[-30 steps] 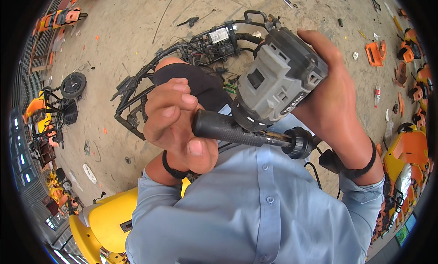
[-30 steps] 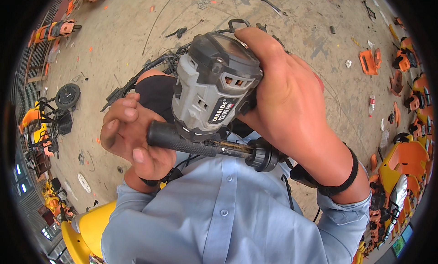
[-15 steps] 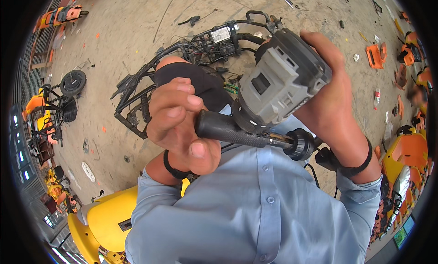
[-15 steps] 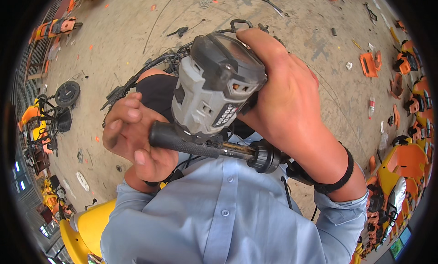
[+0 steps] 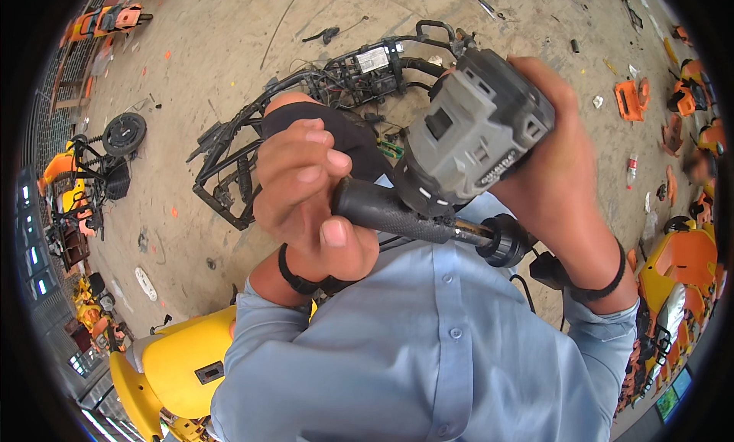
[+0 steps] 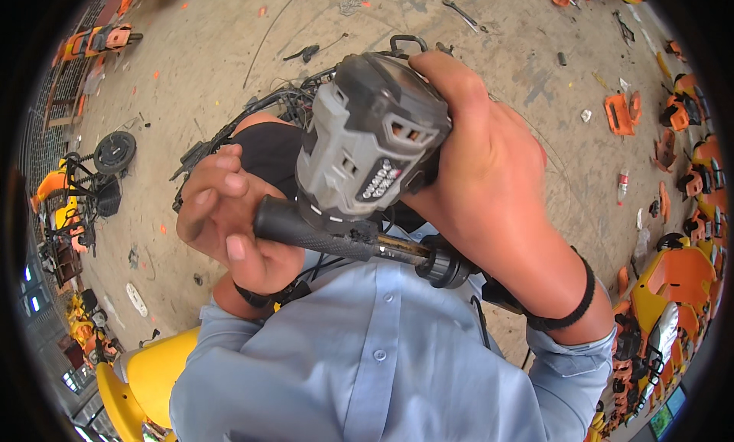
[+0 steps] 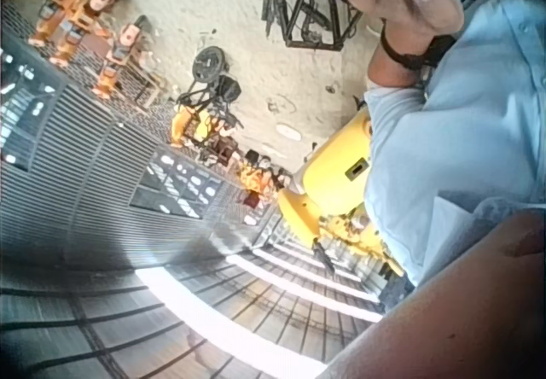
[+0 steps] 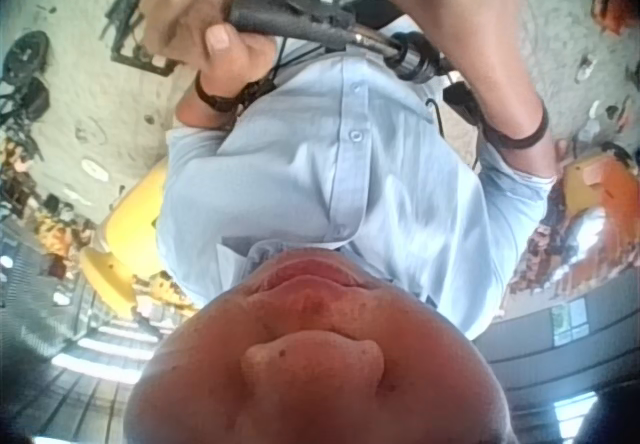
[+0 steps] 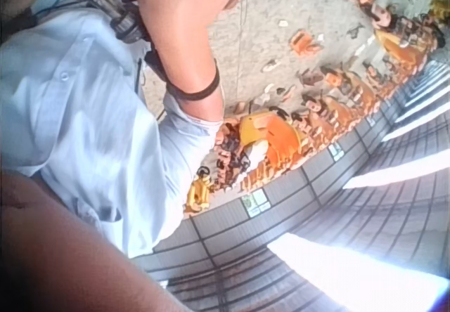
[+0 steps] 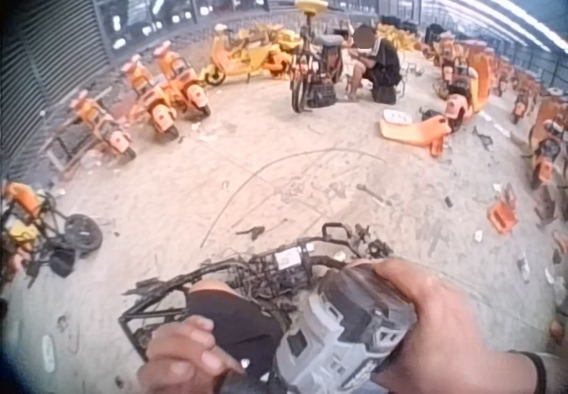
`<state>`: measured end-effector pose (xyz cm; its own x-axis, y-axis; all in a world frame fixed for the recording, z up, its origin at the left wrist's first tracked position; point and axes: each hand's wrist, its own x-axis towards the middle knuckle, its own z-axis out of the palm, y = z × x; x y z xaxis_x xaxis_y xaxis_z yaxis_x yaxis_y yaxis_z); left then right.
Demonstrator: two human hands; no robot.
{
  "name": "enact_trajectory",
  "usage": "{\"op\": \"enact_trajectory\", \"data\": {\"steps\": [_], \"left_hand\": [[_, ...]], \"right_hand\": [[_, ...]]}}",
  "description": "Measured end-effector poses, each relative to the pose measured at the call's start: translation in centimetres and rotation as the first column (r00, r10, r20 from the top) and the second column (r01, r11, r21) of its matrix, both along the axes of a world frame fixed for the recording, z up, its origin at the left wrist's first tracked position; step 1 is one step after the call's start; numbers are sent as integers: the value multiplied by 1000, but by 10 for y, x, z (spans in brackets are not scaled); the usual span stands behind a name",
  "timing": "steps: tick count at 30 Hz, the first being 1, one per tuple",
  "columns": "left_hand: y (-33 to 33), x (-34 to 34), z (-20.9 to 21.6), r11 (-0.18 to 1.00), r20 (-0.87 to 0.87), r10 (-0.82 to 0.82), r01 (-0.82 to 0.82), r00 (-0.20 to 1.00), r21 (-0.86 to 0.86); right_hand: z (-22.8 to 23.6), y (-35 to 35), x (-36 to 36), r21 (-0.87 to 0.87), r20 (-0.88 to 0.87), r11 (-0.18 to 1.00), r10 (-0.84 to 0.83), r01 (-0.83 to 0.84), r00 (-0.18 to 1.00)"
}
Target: The person uses a power drill to unscrew a component from a bicycle handlebar and then slides the grip off the end of the bar.
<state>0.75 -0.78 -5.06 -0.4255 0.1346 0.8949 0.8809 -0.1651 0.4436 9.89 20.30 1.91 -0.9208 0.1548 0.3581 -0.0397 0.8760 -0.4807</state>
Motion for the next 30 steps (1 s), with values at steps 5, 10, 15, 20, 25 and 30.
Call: {"op": "enact_trajectory", "data": {"steps": [5, 10, 15, 20, 25, 30], "left_hand": [[9, 3, -1, 988, 28, 60, -63, 998, 139], [16, 7, -2, 972, 153, 25, -60, 988, 227], [13, 7, 0, 974, 157, 39, -73, 987, 217], [14, 9, -1, 969, 131, 63, -92, 989, 228], [14, 10, -2, 972, 149, 57, -89, 987, 217], [12, 11, 0, 974, 161, 73, -105, 984, 201]], "right_hand": [[30, 0, -5, 83, 204, 995, 30, -48, 979], [58, 3, -15, 268, 159, 936, 189, -227, 969], [69, 8, 2, 233, 98, 969, 57, -79, 993], [55, 11, 13, -132, 146, 981, -122, 142, 982], [49, 2, 11, -105, 201, 979, -149, 173, 968], [50, -2, 5, 10, 203, 994, -112, 112, 973]]}}
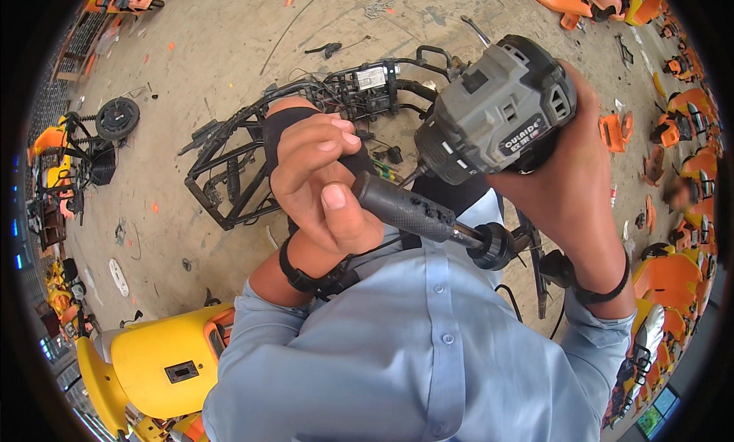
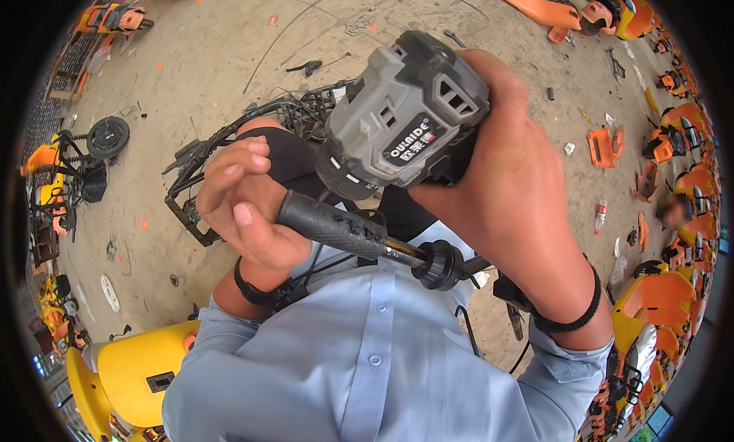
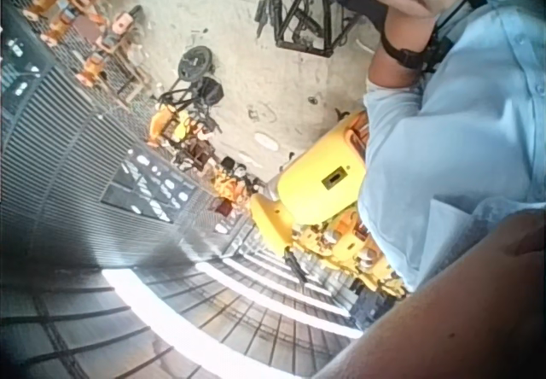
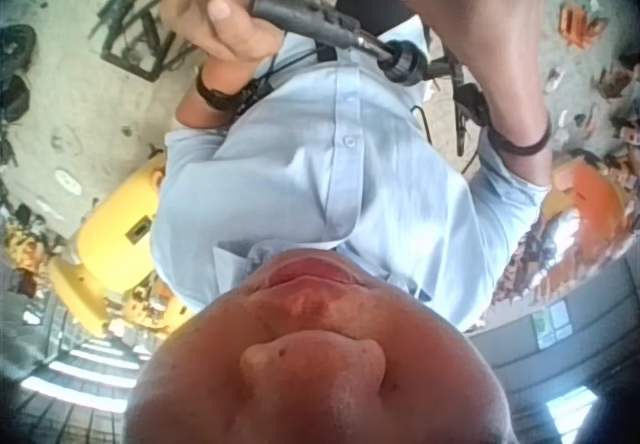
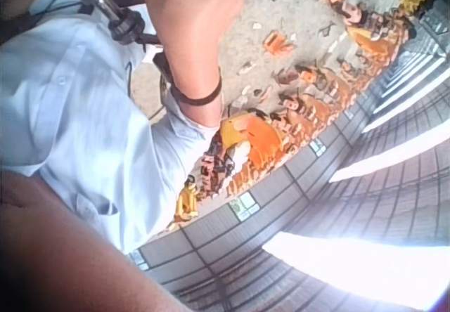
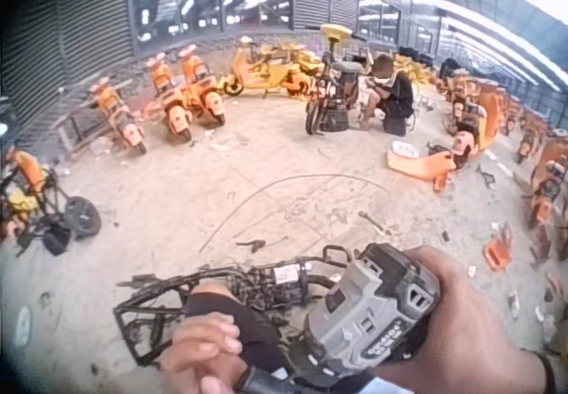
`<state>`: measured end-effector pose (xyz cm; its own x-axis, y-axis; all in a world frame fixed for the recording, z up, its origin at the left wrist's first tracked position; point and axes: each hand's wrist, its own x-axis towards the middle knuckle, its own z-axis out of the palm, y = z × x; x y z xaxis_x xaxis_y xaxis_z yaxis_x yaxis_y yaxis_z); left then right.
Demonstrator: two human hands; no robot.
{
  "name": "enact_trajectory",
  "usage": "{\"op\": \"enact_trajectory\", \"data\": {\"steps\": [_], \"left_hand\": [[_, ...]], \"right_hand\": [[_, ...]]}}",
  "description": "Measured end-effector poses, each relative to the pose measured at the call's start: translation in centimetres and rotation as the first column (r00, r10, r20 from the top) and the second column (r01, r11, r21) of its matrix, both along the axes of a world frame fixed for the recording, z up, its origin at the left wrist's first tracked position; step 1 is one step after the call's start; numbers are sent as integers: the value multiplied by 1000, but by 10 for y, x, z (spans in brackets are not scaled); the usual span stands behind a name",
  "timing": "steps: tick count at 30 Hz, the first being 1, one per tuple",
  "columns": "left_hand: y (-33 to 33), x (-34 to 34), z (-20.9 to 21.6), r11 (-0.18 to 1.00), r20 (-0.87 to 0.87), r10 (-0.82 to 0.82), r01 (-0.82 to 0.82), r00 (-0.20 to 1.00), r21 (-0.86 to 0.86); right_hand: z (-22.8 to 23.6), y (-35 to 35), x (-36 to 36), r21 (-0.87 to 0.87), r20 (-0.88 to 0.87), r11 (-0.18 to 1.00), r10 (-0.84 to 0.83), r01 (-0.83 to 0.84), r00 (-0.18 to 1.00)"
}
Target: The person uses a power drill to unscrew a component from a bicycle handlebar and then slides the grip off the end of the bar.
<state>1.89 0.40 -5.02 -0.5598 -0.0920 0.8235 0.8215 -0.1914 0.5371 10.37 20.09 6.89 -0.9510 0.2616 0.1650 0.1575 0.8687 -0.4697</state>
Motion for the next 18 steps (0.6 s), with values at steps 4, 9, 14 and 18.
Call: {"op": "enact_trajectory", "data": {"steps": [4, 9, 14, 18], "left_hand": [[0, -2, 0, 1000, -13, 15, -15, 1000, -5], [2, -4, 1, 1000, -31, -7, 7, 999, -20], [5, -8, 1, 997, -30, -75, 75, 997, 12], [8, -9, 3, 997, -72, -80, 79, 994, -13]], "right_hand": [[-6, 0, -2, 138, -152, 983, 138, -117, 979], [-1, 3, -4, 196, -176, 967, 201, -166, 964], [6, 2, -5, 224, -202, 961, 211, -164, 956], [10, 4, -5, 244, -215, 955, 224, -170, 951]]}}
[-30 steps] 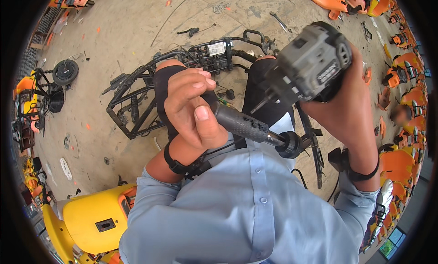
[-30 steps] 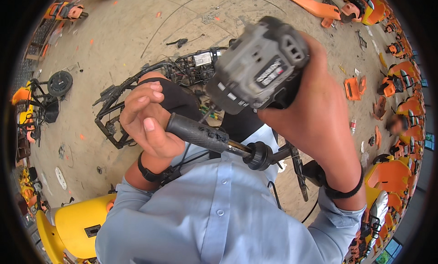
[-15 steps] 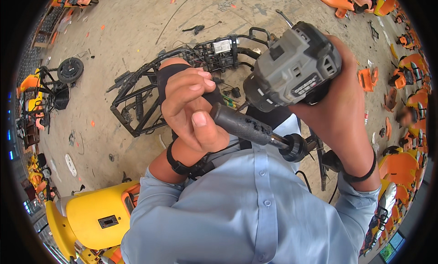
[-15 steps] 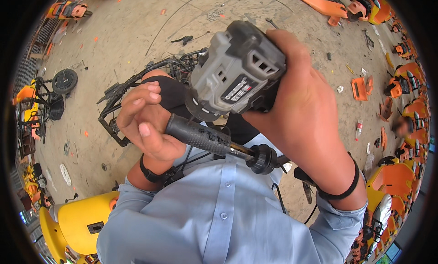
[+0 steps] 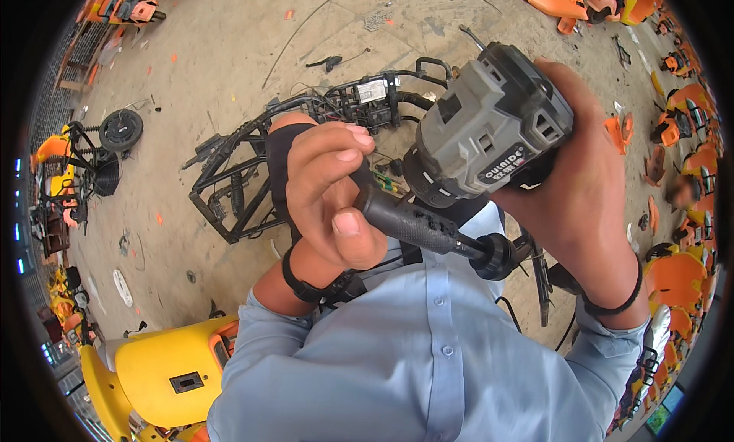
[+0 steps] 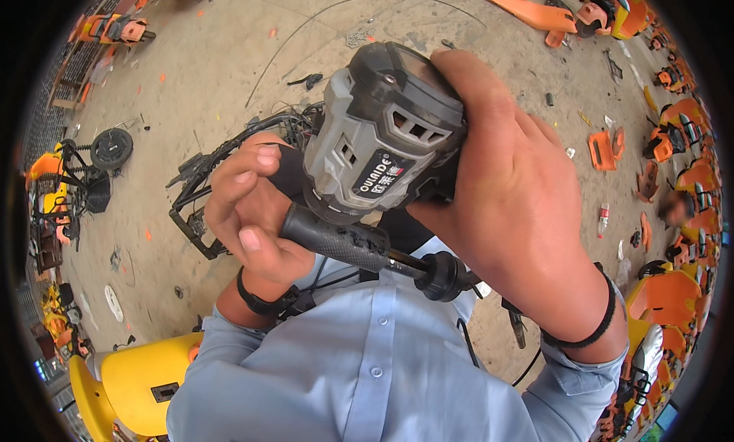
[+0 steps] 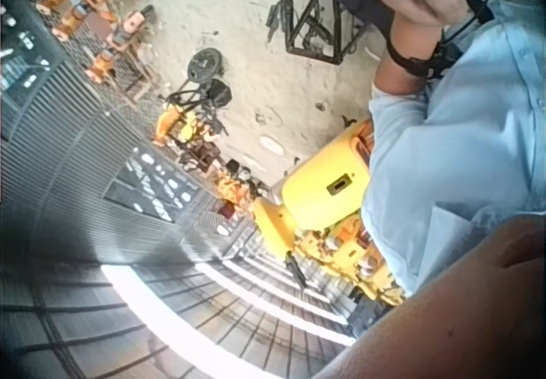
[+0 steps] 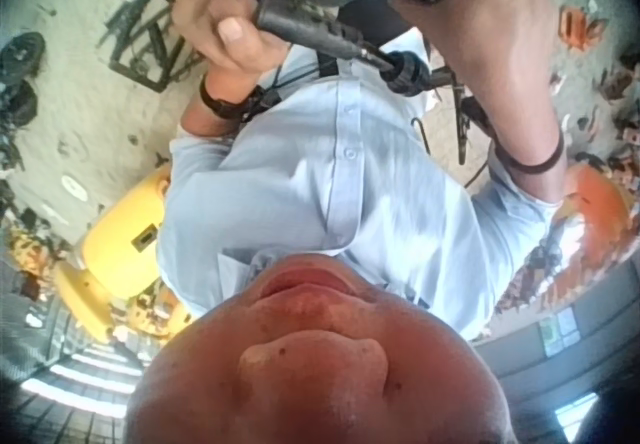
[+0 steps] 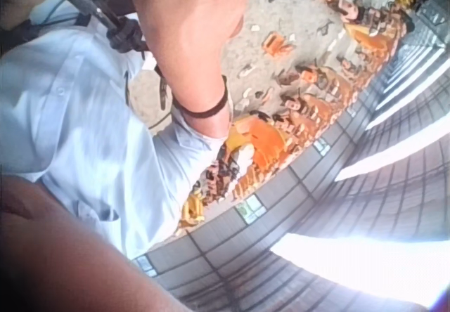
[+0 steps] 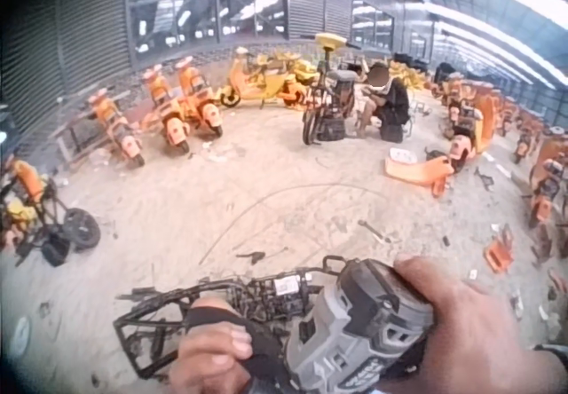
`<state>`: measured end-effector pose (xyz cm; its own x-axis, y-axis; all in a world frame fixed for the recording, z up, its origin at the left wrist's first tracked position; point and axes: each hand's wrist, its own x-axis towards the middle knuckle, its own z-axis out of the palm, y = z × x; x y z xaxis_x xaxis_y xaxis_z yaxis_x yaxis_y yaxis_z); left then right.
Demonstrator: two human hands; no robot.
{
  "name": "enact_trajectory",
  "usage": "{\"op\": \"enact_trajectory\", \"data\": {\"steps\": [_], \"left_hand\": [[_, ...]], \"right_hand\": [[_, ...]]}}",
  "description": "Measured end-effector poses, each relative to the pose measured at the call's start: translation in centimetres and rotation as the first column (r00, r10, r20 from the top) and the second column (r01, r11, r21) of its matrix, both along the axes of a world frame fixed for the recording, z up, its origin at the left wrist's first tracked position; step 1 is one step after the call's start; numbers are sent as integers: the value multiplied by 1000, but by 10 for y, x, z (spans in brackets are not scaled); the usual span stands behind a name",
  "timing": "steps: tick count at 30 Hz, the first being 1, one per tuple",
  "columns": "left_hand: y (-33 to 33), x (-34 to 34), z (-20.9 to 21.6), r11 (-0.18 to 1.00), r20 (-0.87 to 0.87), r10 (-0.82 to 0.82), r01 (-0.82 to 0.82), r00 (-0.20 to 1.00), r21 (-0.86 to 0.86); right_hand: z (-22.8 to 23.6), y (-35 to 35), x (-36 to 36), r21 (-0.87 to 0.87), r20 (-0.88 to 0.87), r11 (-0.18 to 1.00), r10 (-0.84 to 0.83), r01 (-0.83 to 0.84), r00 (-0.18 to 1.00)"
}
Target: The person uses a power drill to unscrew a component from a bicycle handlebar and then slides the grip off the end of the bar.
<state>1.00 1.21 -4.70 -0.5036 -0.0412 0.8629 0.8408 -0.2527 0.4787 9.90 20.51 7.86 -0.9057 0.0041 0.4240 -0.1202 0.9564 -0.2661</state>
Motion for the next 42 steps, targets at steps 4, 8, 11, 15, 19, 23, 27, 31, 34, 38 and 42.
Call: {"op": "enact_trajectory", "data": {"steps": [4, 8, 11, 15, 19, 23, 27, 31, 34, 38, 42], "left_hand": [[-8, -2, 6, 984, -34, -49, 42, 998, -174], [-6, -6, 13, 978, -75, -37, 21, 996, -207], [-4, -6, 11, 983, -86, -23, 7, 996, -182], [2, -3, 11, 995, -70, -19, 12, 997, -98], [3, -4, 9, 997, -72, 27, -32, 997, -69], [14, -6, 9, 984, -56, 153, -147, 987, 101], [15, -8, 10, 987, -72, 135, -128, 988, 96], [1, -6, 9, 997, -101, 16, -23, 995, -69], [1, -6, 8, 997, -103, 21, -29, 994, -69], [15, -8, 8, 985, -78, 143, -134, 987, 108], [15, -9, 9, 983, -67, 143, -134, 987, 126]], "right_hand": [[9, 3, 0, 28, 39, 999, -22, 20, 999], [16, 1, 4, 29, 126, 996, -87, 84, 988], [16, 1, 7, 69, 126, 994, -93, 84, 988], [14, 1, 11, 96, 113, 991, -105, 94, 988], [15, 0, 10, 97, 124, 991, -106, 95, 987], [14, -1, 8, 98, 141, 992, -96, 83, 985], [16, -1, 6, 124, 138, 988, -108, 91, 985], [17, 0, 3, 166, 137, 985, -80, 57, 987], [19, 1, 1, 178, 153, 983, -71, 43, 986], [22, 1, -3, 246, 152, 969, -51, 12, 987], [29, 0, -9, 270, 174, 963, -30, -19, 984]]}}
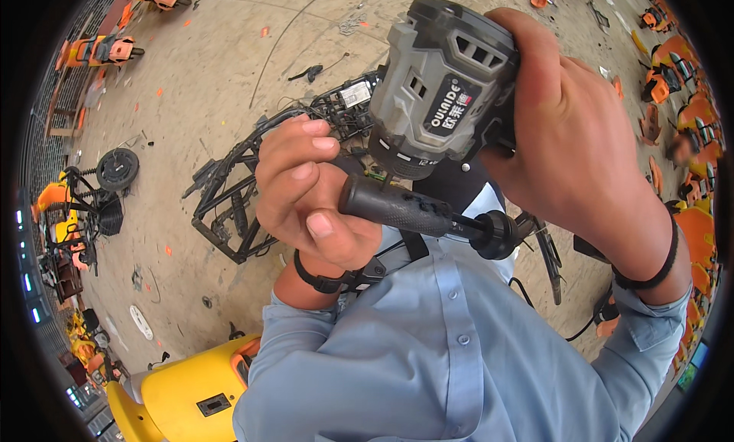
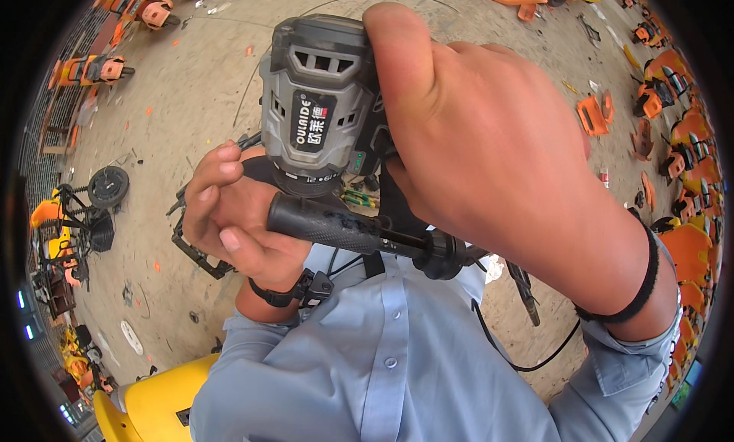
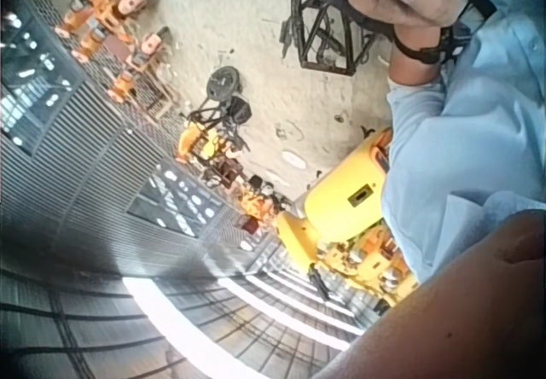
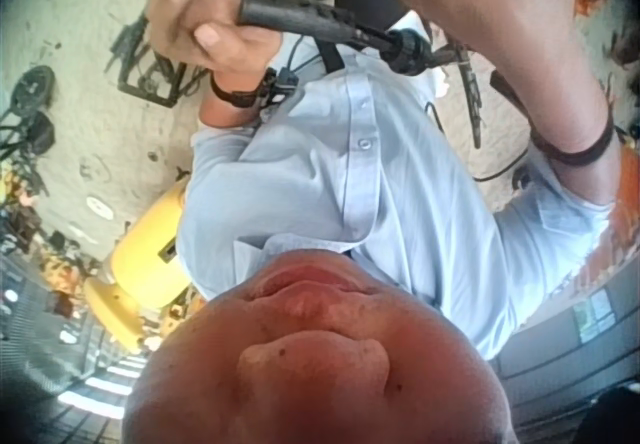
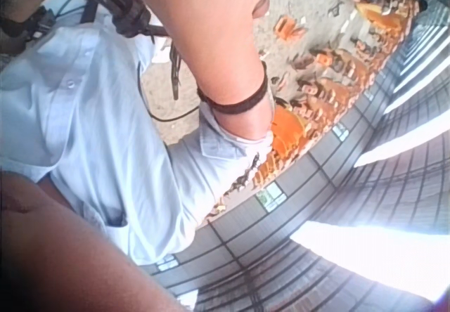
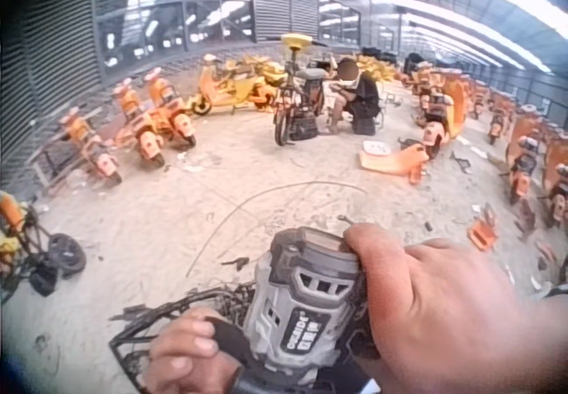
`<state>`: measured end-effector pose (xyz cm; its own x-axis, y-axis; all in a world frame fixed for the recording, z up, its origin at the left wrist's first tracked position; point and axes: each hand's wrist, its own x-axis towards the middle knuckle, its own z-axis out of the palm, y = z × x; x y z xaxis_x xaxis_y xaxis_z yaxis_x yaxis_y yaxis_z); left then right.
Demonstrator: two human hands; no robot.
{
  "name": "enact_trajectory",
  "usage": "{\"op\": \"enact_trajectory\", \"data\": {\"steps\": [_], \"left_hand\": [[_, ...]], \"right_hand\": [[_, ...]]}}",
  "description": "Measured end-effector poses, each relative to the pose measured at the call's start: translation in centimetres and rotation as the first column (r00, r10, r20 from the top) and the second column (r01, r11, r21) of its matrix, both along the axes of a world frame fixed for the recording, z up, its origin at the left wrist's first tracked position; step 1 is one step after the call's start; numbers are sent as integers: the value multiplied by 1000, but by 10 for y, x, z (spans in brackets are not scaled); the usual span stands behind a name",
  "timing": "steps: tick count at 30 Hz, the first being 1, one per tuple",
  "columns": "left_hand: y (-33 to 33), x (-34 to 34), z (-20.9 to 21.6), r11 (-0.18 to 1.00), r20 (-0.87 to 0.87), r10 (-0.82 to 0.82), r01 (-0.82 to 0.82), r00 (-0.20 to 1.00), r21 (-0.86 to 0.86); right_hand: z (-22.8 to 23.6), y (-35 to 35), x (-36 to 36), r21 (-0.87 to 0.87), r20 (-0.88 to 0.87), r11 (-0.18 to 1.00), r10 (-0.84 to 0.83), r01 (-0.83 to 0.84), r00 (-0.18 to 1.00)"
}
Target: The person uses a power drill to unscrew a component from a bicycle handlebar and then slides the grip off the end of the bar.
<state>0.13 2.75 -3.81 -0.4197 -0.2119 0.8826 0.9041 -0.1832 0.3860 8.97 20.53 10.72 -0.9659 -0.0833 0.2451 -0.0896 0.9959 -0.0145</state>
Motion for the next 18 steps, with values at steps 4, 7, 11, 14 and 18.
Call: {"op": "enact_trajectory", "data": {"steps": [4, 7, 11, 14, 18], "left_hand": [[-1, 1, 1, 1000, -15, -6, 6, 1000, -13], [-2, -2, 0, 1000, -37, 18, -19, 999, -23], [-9, -3, -6, 997, -66, 18, -23, 998, -68], [-16, -4, -5, 991, -76, -7, -3, 997, -133], [-4, -2, -1, 996, -41, 83, -82, 996, 18]], "right_hand": [[3, -2, -2, -3, -5, 1000, -29, 29, 1000], [3, 0, -6, 54, 36, 999, -9, 7, 999], [-1, -1, -6, 44, 77, 999, -10, 7, 997], [0, 1, -7, 46, 81, 999, -17, 13, 997], [0, 0, -11, 45, 92, 999, -6, 2, 996]]}}
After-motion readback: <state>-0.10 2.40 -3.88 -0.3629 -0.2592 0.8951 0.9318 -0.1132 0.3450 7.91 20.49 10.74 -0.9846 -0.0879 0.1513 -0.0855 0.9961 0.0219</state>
